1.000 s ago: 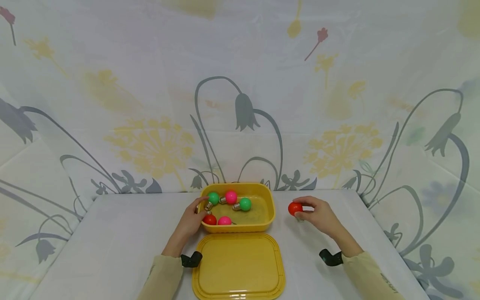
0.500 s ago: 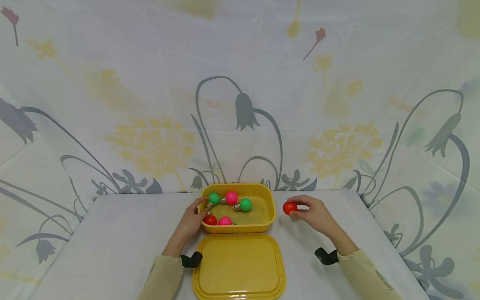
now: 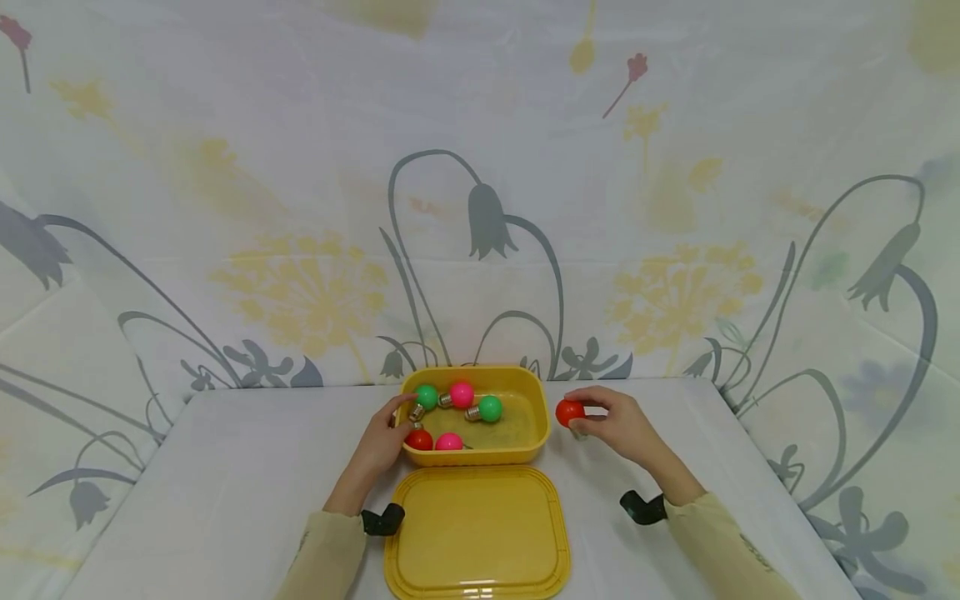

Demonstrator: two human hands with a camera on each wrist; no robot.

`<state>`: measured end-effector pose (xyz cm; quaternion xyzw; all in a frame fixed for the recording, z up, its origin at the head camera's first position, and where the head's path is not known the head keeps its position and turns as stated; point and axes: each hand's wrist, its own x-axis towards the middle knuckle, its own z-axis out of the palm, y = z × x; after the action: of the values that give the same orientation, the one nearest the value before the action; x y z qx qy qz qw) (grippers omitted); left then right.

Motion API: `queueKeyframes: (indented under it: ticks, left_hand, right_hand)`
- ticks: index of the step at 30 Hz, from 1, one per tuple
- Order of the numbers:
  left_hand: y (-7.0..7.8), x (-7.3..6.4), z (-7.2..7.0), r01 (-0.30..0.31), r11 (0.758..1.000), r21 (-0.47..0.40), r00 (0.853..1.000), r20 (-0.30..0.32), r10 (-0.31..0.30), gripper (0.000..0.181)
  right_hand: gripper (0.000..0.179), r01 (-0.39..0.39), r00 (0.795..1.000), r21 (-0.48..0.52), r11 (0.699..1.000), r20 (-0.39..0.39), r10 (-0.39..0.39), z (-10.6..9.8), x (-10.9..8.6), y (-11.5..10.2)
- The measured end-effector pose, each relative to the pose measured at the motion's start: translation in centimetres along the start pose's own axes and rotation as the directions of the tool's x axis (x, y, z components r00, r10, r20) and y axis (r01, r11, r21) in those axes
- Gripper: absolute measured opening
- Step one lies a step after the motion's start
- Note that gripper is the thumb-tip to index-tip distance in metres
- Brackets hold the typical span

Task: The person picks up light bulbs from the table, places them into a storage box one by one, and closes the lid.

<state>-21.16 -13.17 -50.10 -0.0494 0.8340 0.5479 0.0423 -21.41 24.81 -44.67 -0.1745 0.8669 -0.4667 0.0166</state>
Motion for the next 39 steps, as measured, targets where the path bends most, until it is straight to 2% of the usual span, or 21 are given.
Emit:
queueKeyframes:
  ticks: [17,24,31,39]
  left_hand:
    - [0.1,-0.1,-0.1,0.015,1.0,0.006,1.0,0.0,-0.015,0.049]
    - [0.0,-0.1,-0.2,-0.007,1.0,0.001,1.0,0.018,0.007,0.05]
    - [0.0,0.1,-0.2,0.023,1.0,-0.009,1.0,0.02,-0.023,0.051]
    - [0.0,0.2,-0.2,0.017,1.0,-0.015,1.0,0.022,-0.017,0.051]
  right_hand:
    - [0.037,0.008,1.0,0.048,0.999,0.004,-0.008,0.9,1.0,-0.6]
    - [0.037,0.012,1.0,0.064,0.998,0.011,-0.013,1.1,1.3,-1.0]
    - [0.037,0.02,1.0,0.072,0.997,0.014,-0.022,1.0,1.4,-1.3]
    - [0.038,0.022,1.0,0.096,0.995,0.018,-0.024,1.1,1.5,-1.8]
